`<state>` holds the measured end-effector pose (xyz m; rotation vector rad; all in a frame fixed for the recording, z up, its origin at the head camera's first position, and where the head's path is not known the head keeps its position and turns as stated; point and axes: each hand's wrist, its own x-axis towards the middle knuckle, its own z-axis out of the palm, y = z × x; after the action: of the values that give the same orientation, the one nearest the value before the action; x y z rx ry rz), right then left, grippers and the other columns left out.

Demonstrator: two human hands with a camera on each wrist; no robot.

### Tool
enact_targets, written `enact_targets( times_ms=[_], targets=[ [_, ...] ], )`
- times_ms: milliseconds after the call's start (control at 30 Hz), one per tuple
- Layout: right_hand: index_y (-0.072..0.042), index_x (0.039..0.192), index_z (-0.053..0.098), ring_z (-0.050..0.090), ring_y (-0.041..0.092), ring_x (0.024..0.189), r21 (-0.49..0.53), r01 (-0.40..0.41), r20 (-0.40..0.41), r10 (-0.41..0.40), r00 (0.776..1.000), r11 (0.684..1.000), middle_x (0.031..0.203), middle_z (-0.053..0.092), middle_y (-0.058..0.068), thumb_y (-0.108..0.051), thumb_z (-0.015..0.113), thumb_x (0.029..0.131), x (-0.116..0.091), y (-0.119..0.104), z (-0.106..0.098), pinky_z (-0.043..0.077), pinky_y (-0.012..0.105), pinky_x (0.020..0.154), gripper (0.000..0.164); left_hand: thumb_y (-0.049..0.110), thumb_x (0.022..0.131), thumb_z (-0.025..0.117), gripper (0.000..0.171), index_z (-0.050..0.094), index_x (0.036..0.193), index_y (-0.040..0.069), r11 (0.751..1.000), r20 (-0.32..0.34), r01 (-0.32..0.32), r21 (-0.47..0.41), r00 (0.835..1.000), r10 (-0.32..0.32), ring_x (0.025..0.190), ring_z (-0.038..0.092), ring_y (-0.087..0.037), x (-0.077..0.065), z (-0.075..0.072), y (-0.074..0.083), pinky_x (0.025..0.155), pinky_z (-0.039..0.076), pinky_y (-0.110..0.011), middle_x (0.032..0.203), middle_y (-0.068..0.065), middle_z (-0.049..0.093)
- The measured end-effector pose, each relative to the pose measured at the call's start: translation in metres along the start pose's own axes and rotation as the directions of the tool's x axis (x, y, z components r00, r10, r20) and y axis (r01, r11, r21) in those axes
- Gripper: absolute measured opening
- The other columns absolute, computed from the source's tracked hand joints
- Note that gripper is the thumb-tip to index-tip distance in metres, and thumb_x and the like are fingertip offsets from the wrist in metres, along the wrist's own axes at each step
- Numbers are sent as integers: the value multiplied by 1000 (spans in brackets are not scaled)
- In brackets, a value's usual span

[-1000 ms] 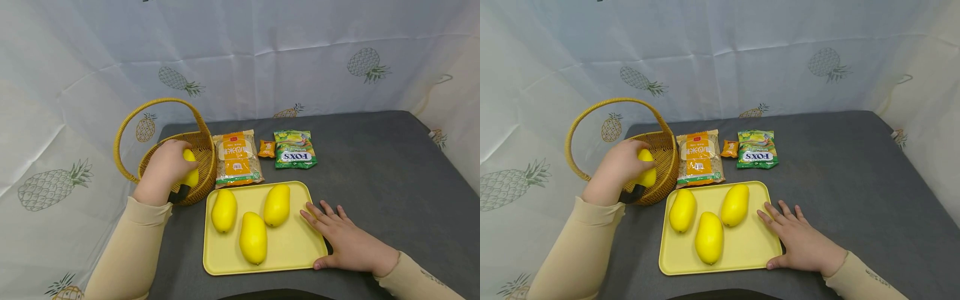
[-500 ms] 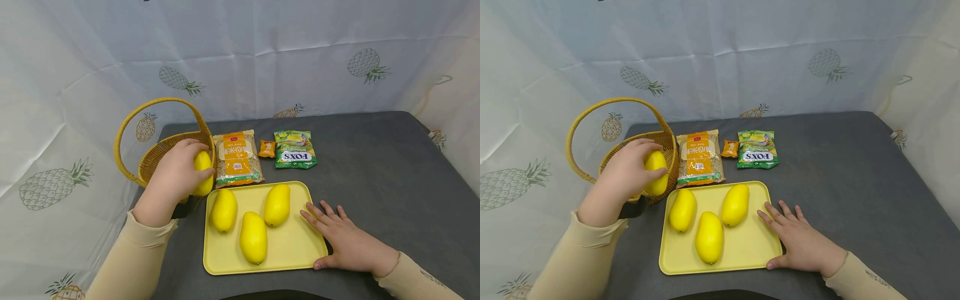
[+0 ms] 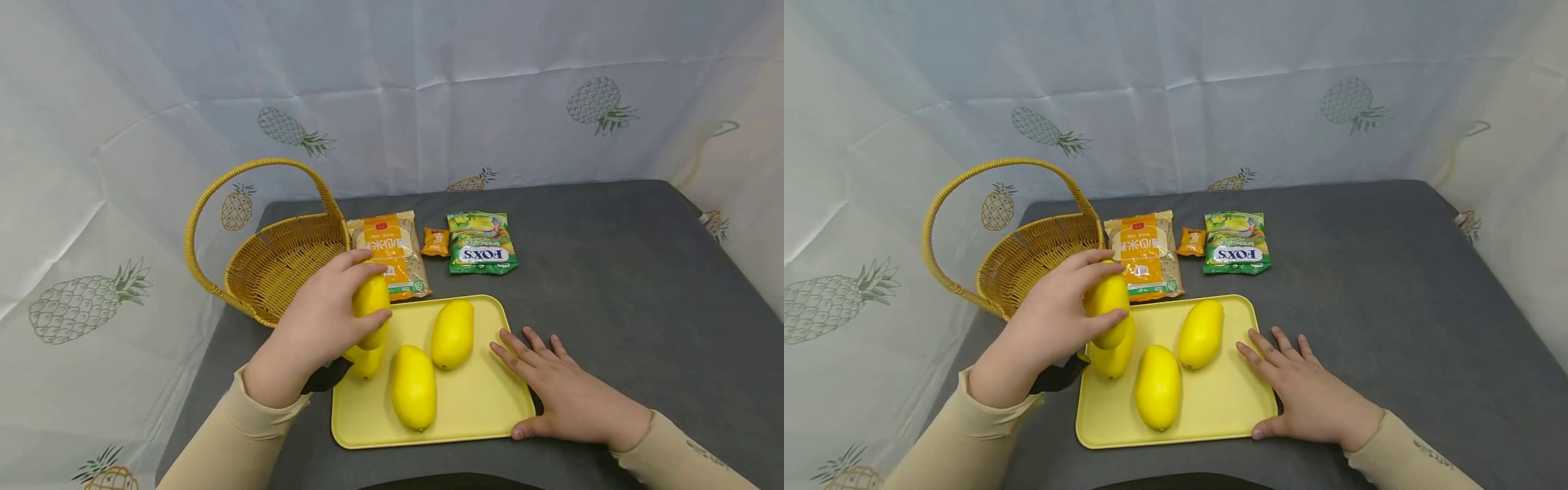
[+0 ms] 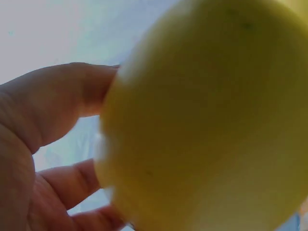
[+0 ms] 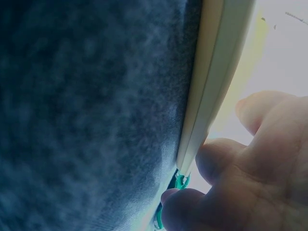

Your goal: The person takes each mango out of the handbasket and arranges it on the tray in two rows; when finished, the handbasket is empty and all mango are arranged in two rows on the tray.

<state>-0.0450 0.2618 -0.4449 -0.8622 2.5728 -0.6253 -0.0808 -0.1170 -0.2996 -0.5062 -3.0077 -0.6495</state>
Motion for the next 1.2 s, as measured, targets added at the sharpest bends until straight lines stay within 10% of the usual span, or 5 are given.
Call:
enact_targets(
  times_ms=[633,1200],
  targets=[
    [-27,177,30,16,61,164,-37,-12,-12,11,1000,999,184,21,12,-92,68,77,0,-2,0,17,91,117,125,39,95,88,61,70,150,19,990,166,-86,-110,981,104,149,58,-29,11,65,42,121,51,-50,166,-4,54],
    [-10,167,50,12,61,165,11,-39,19,39,999,999,185,20,8,-92,75,71,0,4,1,13,90,120,128,45,99,82,55,71,147,22,944,335,-328,-42,885,322,146,57,-16,14,124,86,118,52,-29,162,-1,57]
  ],
)
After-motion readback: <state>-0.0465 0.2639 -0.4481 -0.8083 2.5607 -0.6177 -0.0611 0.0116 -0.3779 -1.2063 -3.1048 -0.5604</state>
